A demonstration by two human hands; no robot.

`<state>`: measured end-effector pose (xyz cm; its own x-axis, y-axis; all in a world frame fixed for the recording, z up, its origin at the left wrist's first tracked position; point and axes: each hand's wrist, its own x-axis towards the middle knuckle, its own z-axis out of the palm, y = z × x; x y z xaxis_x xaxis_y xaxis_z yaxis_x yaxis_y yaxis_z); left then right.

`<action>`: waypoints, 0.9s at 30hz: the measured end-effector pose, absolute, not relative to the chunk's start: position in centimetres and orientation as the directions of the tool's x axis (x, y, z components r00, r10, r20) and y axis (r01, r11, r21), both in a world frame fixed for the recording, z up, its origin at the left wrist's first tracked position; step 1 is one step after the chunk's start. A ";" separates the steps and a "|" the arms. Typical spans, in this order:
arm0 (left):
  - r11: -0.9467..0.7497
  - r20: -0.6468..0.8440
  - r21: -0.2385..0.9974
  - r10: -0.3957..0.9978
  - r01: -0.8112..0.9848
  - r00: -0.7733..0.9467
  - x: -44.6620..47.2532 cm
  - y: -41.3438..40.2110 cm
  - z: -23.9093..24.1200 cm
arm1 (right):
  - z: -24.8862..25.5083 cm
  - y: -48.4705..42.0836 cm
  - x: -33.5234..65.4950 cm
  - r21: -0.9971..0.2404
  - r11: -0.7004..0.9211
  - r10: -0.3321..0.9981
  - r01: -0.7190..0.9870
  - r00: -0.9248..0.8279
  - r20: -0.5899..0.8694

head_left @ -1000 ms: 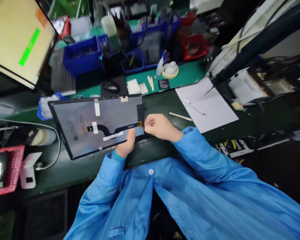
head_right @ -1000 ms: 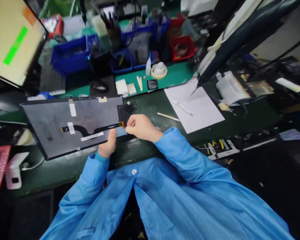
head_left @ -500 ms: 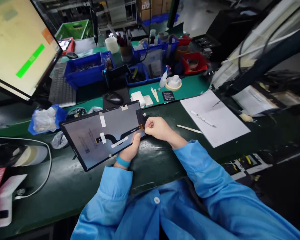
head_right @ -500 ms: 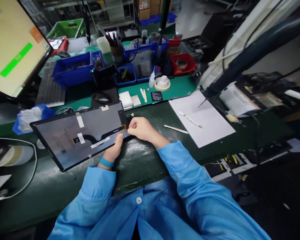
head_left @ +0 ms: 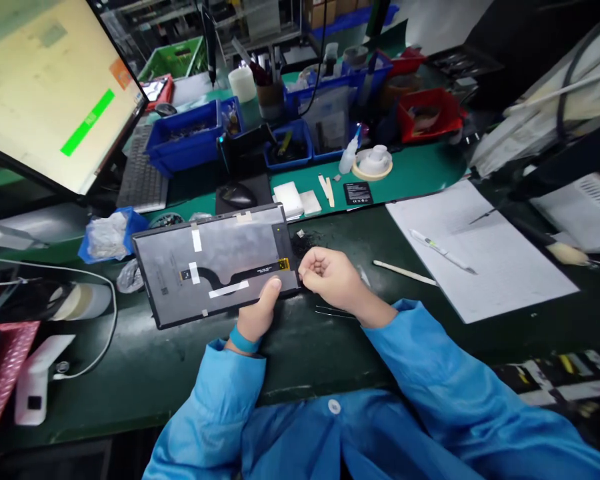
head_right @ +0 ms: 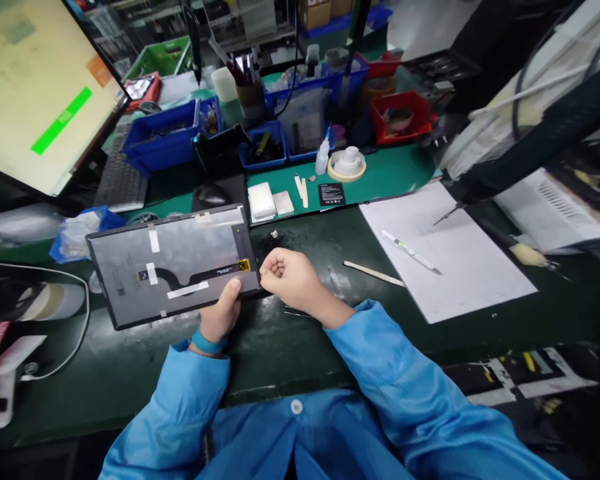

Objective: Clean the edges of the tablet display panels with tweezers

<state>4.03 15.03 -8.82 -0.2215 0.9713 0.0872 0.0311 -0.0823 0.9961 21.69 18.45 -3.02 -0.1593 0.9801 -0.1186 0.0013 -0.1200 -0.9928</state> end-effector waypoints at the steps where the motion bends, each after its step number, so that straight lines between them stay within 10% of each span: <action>1: -0.083 0.081 0.997 0.969 0.000 -0.232 4.1 15.2 -9.1 | -3.0 18.4 21.8 -0.993 -0.114 0.980 -0.002 -0.165 -0.113; 12: -0.051 0.000 0.969 0.978 -0.241 -0.207 4.3 15.8 -9.5 | -2.7 18.3 22.5 -0.998 -0.061 0.969 0.009 -0.239 -0.061; 27: -0.142 0.159 0.937 0.987 0.319 -0.029 3.2 14.9 -8.5 | -3.2 18.3 22.4 -0.981 -0.147 0.975 0.130 -0.146 -0.165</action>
<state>3.22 14.91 -8.48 -0.0292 0.9868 0.1592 0.3189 -0.1417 0.9371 22.37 18.26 -3.22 -0.1463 0.9753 -0.1655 0.1299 -0.1469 -0.9806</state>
